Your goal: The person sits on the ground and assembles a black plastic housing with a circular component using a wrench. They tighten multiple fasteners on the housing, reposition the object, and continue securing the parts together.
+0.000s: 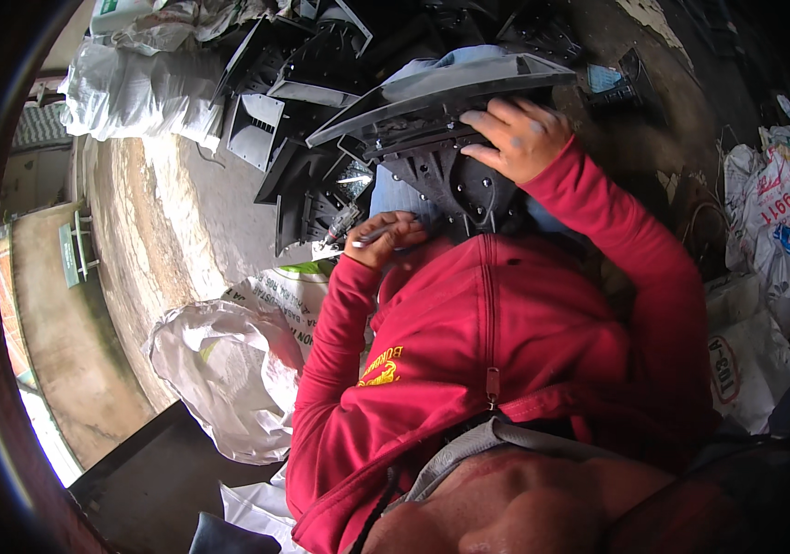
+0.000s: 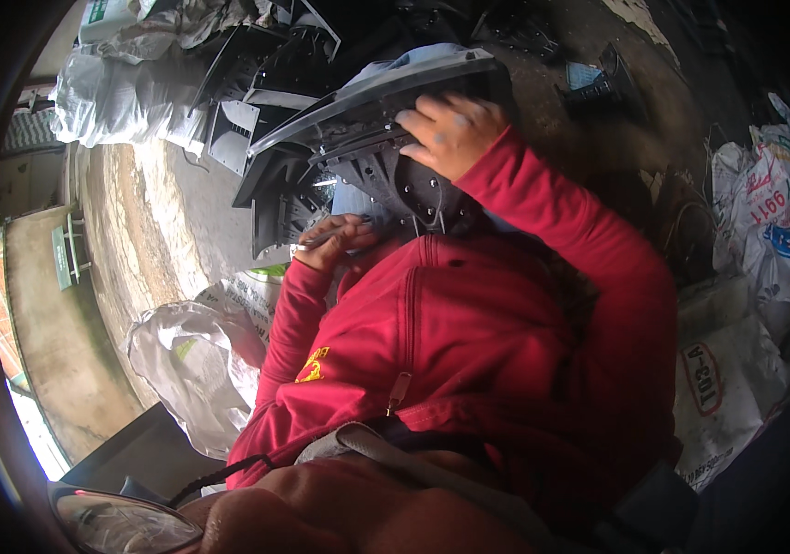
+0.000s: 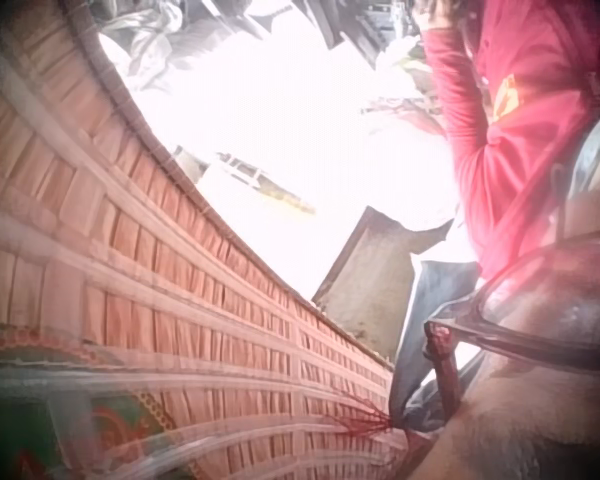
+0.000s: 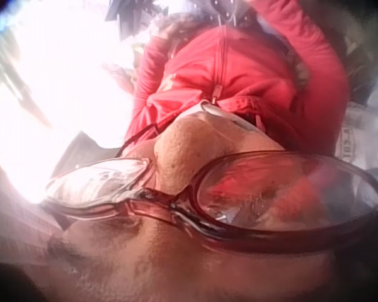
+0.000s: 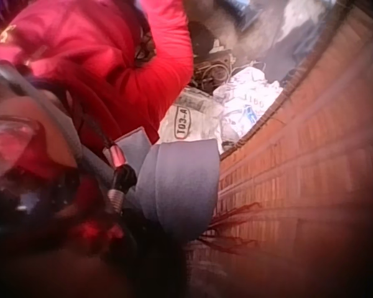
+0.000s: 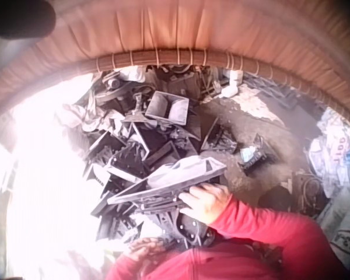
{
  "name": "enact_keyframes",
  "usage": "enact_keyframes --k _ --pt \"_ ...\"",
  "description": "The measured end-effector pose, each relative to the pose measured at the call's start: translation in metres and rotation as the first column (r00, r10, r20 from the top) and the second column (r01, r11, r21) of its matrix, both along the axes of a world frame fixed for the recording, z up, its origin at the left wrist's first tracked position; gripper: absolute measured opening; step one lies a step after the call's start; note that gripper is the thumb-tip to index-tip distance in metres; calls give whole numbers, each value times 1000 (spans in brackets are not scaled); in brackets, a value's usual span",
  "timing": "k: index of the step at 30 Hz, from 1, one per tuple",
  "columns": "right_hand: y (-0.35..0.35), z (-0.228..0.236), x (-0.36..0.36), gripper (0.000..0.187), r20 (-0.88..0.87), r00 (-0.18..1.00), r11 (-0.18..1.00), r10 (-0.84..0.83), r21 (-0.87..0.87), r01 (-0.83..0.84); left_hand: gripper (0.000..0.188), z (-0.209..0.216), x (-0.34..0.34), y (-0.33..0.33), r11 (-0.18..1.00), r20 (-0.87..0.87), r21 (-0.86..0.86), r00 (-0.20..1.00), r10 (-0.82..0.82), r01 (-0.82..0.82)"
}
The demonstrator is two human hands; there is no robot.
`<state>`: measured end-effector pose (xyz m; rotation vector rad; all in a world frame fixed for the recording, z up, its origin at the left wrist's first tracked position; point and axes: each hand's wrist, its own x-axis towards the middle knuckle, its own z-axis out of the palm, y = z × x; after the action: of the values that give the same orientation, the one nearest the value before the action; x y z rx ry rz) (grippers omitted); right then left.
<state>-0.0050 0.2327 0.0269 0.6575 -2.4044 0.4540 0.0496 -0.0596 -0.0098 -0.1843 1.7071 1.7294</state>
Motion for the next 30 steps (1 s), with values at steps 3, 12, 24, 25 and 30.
enact_keyframes --k 3,12,24,25,30 --pt "5 0 0 32 -23 999 998 -48 31 48 47 56 -9 9 986 -342 -148 939 27 -82" --pt "1 0 -6 30 -93 996 1000 17 20 -15 41 101 -53 75 964 -812 -239 568 -134 -115" --pt "-3 -6 -5 21 -90 996 998 2 -57 -7 37 79 -62 89 917 -806 -336 570 -161 -216" --pt "-3 -6 -4 20 -92 996 998 2 -65 -8 33 79 -63 91 904 -820 -357 542 -183 -234" --pt "-5 -10 -5 15 -92 996 997 -4 -77 -3 24 83 -65 107 783 -868 -494 266 -419 -378"
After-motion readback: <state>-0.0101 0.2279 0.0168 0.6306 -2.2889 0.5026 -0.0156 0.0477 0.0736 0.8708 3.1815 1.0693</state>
